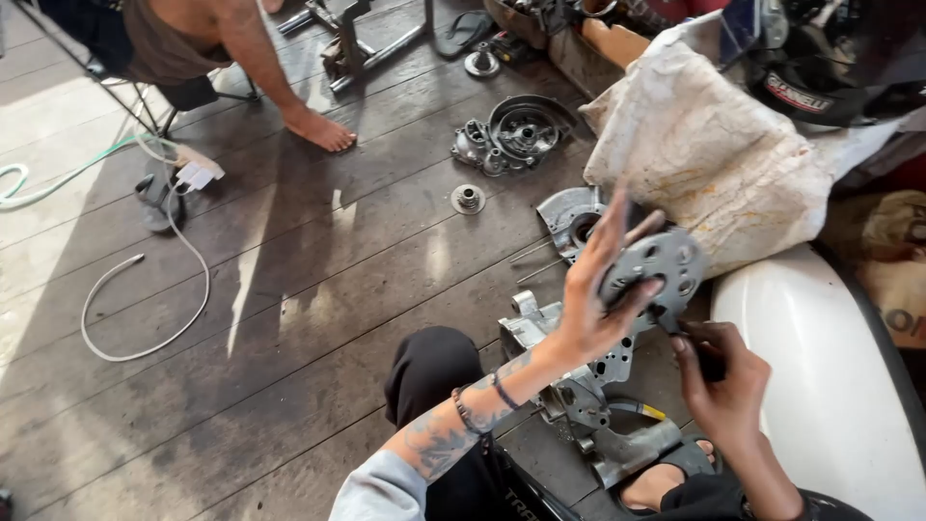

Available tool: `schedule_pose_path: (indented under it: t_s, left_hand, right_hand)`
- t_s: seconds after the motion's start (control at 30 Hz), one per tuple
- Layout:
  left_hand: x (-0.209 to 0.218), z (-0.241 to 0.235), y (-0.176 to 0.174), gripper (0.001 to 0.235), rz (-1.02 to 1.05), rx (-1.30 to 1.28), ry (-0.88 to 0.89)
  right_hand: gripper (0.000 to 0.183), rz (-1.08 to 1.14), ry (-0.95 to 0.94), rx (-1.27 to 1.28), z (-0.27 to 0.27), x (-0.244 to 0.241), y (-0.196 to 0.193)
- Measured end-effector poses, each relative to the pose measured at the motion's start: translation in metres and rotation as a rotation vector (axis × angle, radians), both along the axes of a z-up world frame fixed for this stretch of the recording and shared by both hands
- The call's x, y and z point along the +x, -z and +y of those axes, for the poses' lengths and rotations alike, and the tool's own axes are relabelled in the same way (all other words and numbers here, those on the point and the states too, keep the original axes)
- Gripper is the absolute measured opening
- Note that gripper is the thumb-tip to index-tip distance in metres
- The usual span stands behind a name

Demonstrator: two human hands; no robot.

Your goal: Filing and inspecting the slots of a motorcycle clutch hub using a small hand tool.

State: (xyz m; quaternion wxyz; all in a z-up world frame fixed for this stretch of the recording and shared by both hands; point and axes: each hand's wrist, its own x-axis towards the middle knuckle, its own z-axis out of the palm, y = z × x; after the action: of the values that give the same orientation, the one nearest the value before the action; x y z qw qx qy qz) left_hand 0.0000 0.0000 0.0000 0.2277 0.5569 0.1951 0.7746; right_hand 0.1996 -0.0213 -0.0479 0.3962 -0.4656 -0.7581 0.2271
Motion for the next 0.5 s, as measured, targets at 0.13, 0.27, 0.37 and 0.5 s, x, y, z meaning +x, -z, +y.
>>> schedule_pose_path:
  t_s: [0.13,0.27,0.37,0.5]
  left_hand:
    - [-0.016,-0.022,-0.020,0.071,0.135,0.032,-0.122]
    - [-0.028,-0.031,-0.023,0.084,0.283,0.116,-0.099]
    - [-0.027,-0.030,-0.019,0.088,0.212,0.110,-0.029]
    - [-0.024,-0.029,-0.025,0.087,-0.016,0.065,0.231]
  right_hand:
    - [0.014,0.054,-0.060,0.043,-0.005,-0.004,-0.006]
    - [0.016,0.083,-0.113,0.102,-0.007,-0.005,-0.006]
    - [0.021,0.173,-0.138,0.091,-0.003,-0.008,-0.009]
    - [0.080,0.506,-0.296,-0.219,0.014,-0.018,-0.009]
